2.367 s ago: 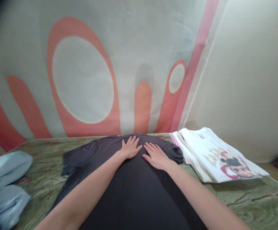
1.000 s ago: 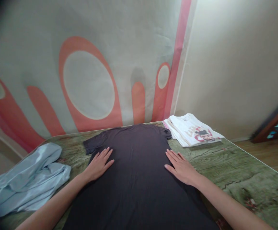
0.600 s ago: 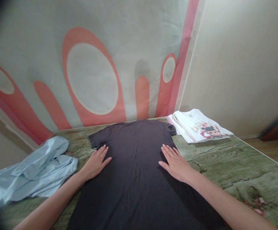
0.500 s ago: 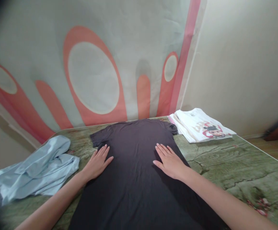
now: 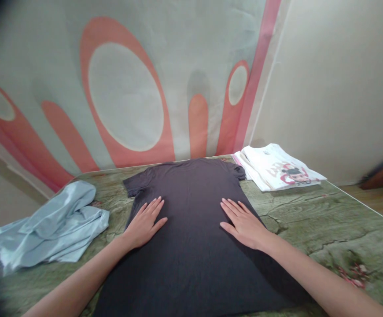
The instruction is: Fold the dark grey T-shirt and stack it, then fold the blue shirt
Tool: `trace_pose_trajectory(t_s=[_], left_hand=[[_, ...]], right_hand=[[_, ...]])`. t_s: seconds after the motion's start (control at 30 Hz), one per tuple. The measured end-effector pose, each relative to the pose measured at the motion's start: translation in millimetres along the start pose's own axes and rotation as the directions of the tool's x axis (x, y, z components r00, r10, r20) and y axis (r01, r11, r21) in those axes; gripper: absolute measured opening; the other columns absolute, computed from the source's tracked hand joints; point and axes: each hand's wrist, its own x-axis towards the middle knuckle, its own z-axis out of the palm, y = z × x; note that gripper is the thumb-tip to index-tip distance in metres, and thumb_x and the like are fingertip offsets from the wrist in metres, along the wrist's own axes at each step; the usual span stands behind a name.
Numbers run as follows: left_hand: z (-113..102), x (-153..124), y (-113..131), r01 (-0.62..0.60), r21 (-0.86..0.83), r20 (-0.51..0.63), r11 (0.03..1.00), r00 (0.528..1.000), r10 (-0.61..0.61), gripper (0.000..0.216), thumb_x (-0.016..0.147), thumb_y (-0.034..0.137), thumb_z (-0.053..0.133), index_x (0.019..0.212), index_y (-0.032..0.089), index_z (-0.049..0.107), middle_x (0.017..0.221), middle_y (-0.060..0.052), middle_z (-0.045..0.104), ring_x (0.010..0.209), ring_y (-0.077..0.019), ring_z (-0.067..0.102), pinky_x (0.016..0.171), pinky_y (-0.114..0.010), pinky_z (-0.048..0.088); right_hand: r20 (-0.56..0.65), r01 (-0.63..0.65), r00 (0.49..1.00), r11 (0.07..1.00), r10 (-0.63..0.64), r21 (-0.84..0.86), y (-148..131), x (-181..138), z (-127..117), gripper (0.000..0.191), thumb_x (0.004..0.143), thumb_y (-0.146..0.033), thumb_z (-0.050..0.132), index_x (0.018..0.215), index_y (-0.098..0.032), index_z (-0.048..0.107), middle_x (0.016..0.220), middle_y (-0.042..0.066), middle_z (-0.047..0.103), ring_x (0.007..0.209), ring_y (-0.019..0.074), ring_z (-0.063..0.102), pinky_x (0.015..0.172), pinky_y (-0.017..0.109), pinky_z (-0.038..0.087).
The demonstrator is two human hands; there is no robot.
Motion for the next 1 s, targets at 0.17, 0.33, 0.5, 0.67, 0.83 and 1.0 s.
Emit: trace_pose_trajectory(t_s=[0.17,0.33,0.5,0.67,0.83,1.0], left_hand=[[-13.7,8.8,20.4,0.003,-0.056,0.093,0.998,0.996,0.002,0.064,0.09,0.055,0.017,0.14,0.015,0.024,0.146,-0.009,0.019,0.134,-0.0232,0.017,0.107,-0.043,0.016],[-33.6,25.3,78.7,-0.28,-0.204,0.126,0.938,0.943,0.309,0.059,0.091,0.053,0.015,0.142,0.022,0.014,0.148,-0.005,0.012,0.135,-0.0189,0.011,0.109,-0.039,0.011],[-35.5,25.9,103.8,-0.386,-0.231,0.142,0.893,0.894,0.424,0.064,0.09,0.057,0.019,0.142,0.021,0.012,0.148,-0.005,0.01,0.136,-0.0193,0.009,0.109,-0.039,0.008],[-33.1,22.2,99.0,-0.388,-0.212,0.144,0.897,0.896,0.421,0.064,0.089,0.057,0.019,0.142,0.021,0.011,0.148,-0.006,0.01,0.135,-0.0204,0.01,0.109,-0.039,0.008],[-37.1,24.8,99.9,-0.378,-0.234,0.157,0.896,0.895,0.418,0.062,0.09,0.056,0.019,0.142,0.022,0.012,0.148,-0.005,0.009,0.136,-0.0204,0.009,0.109,-0.04,0.01],[-38.4,29.9,101.6,-0.377,-0.247,0.145,0.893,0.897,0.418,0.062,0.09,0.056,0.02,0.142,0.024,0.011,0.148,-0.005,0.009,0.136,-0.0216,0.008,0.109,-0.043,0.009]], right_hand=[[-0.02,-0.17,0.985,0.984,0.17,-0.06,31.4,-40.0,-1.8,0.067,0.087,-0.058,0.023,0.142,-0.02,0.016,0.147,0.004,0.021,0.134,0.0215,0.016,0.11,0.043,0.014],[-0.034,-0.073,0.997,0.997,0.072,-0.017,-3.4,-31.6,-12.4,0.065,0.089,-0.055,0.024,0.143,-0.021,0.014,0.148,0.004,0.016,0.135,0.0212,0.013,0.11,0.042,0.013],[0.01,0.026,1.0,0.999,-0.026,0.025,-22.6,-32.0,-13.3,0.063,0.089,-0.052,0.026,0.143,-0.023,0.012,0.148,0.003,0.017,0.134,0.0201,0.016,0.11,0.042,0.015],[-0.012,-0.103,0.995,0.995,0.103,-0.013,8.9,-67.2,-11.0,0.063,0.089,-0.052,0.028,0.143,-0.023,0.012,0.148,0.003,0.017,0.134,0.021,0.016,0.11,0.043,0.016],[-0.033,-0.252,0.967,0.968,0.251,-0.006,30.2,-101.7,-8.1,0.063,0.089,-0.051,0.029,0.143,-0.022,0.014,0.147,0.003,0.019,0.134,0.0223,0.018,0.109,0.044,0.019],[-0.027,-0.216,0.976,0.976,0.216,0.005,20.2,-107.6,-10.2,0.063,0.088,-0.052,0.031,0.143,-0.025,0.013,0.147,0.002,0.019,0.134,0.0227,0.019,0.109,0.044,0.02]])
